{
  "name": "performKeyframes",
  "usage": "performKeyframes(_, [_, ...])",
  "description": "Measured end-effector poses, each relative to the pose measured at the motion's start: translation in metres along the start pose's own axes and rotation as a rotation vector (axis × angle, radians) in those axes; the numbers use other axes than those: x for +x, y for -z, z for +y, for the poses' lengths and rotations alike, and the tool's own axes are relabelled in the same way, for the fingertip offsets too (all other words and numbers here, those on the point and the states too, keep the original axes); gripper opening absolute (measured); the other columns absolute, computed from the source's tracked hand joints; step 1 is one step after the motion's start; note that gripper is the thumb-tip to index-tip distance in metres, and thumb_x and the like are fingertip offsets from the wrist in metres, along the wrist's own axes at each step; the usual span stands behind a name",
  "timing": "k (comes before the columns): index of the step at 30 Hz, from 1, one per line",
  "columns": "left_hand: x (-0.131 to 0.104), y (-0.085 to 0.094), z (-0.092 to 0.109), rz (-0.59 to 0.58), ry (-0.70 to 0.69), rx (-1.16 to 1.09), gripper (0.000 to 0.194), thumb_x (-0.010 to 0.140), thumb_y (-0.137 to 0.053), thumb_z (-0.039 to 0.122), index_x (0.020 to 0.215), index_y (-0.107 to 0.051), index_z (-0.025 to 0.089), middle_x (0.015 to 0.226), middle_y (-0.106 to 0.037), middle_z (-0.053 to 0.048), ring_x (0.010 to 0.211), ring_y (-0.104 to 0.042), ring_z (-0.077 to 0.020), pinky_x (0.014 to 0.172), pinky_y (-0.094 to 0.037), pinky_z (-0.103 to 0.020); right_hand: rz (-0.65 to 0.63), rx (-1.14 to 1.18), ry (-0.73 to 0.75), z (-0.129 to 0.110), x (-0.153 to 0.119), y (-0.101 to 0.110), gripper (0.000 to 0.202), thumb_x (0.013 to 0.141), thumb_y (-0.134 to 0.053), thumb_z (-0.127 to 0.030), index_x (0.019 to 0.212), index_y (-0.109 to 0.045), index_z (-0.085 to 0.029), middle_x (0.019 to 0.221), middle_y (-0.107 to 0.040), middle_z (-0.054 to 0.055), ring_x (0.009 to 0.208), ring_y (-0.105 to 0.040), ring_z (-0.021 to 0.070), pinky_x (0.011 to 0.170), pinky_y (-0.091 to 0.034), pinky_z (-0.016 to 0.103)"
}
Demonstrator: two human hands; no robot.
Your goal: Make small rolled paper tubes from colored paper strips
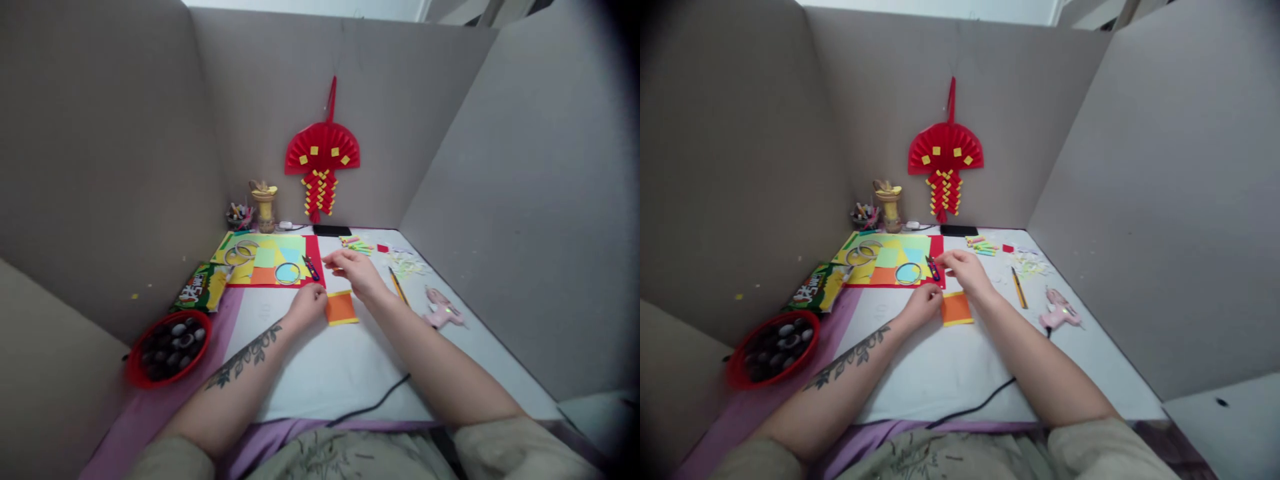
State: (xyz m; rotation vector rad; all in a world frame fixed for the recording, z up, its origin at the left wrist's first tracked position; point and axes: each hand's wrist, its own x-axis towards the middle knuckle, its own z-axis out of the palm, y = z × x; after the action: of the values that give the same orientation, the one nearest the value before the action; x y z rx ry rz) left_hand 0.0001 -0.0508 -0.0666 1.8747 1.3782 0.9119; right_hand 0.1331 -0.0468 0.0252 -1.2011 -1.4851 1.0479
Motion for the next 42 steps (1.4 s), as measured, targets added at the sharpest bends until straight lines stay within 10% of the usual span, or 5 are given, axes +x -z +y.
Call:
performKeyframes(3, [0.002,-0.002,0.005,0.007,-0.124,0.031,0.019,0.081,-0.045,0.018,0.073,-0.061,0.015,0.073,-0.061,-0.003,0.070,-0.053,-0.0149,0.066,-0.043,-0.028,0.043,-0.123,-0.013,0.041,-0.009,0.038,0.028,0.079,-0.052,-0.039,0.084,-0.067,-0.015,0.092,-0.067,0.008,0.085,-0.060,0.0158,0.072,-0.045,0.024])
performKeyframes(8, [0.000,0.006,0.009,-0.004,-0.183,0.092,0.015,0.078,-0.045,0.021,0.070,-0.058,0.017,0.074,-0.059,-0.002,0.070,-0.052,-0.0151,0.065,-0.039,-0.026,-0.095,-0.109,-0.070,0.081,-0.022,0.027,0.022,0.067,-0.063,-0.033,0.080,-0.065,-0.015,0.078,-0.065,0.003,0.070,-0.057,0.0144,0.067,-0.043,0.025])
performKeyframes(27, [0.006,0.013,0.012,0.151,0.067,-0.186,0.016,0.072,-0.049,0.031,0.063,-0.050,0.017,0.060,-0.049,0.003,0.059,-0.045,-0.0119,0.054,-0.034,-0.022,-0.078,0.132,-0.171,0.086,-0.021,0.038,0.036,0.072,-0.059,-0.042,0.098,-0.059,-0.017,0.073,-0.060,0.000,0.051,-0.048,0.0075,0.046,-0.034,0.018])
performKeyframes(32, [0.007,0.015,0.011,0.219,0.117,-0.290,0.016,0.072,-0.050,0.032,0.067,-0.053,0.016,0.060,-0.048,0.003,0.057,-0.044,-0.0108,0.053,-0.035,-0.021,-0.191,0.012,-0.131,0.086,-0.028,0.031,0.025,0.069,-0.064,-0.038,0.070,-0.057,-0.015,0.055,-0.051,-0.004,0.047,-0.039,0.0067,0.045,-0.027,0.019])
performKeyframes(42, [0.000,0.012,0.019,0.060,0.138,-0.280,0.019,0.067,-0.058,0.031,0.061,-0.053,0.015,0.056,-0.049,0.003,0.052,-0.042,-0.0091,0.048,-0.032,-0.020,-0.051,0.075,-0.151,0.093,-0.026,0.024,0.026,0.071,-0.061,-0.040,0.065,-0.049,-0.017,0.049,-0.042,-0.007,0.044,-0.031,0.0067,0.043,-0.020,0.021])
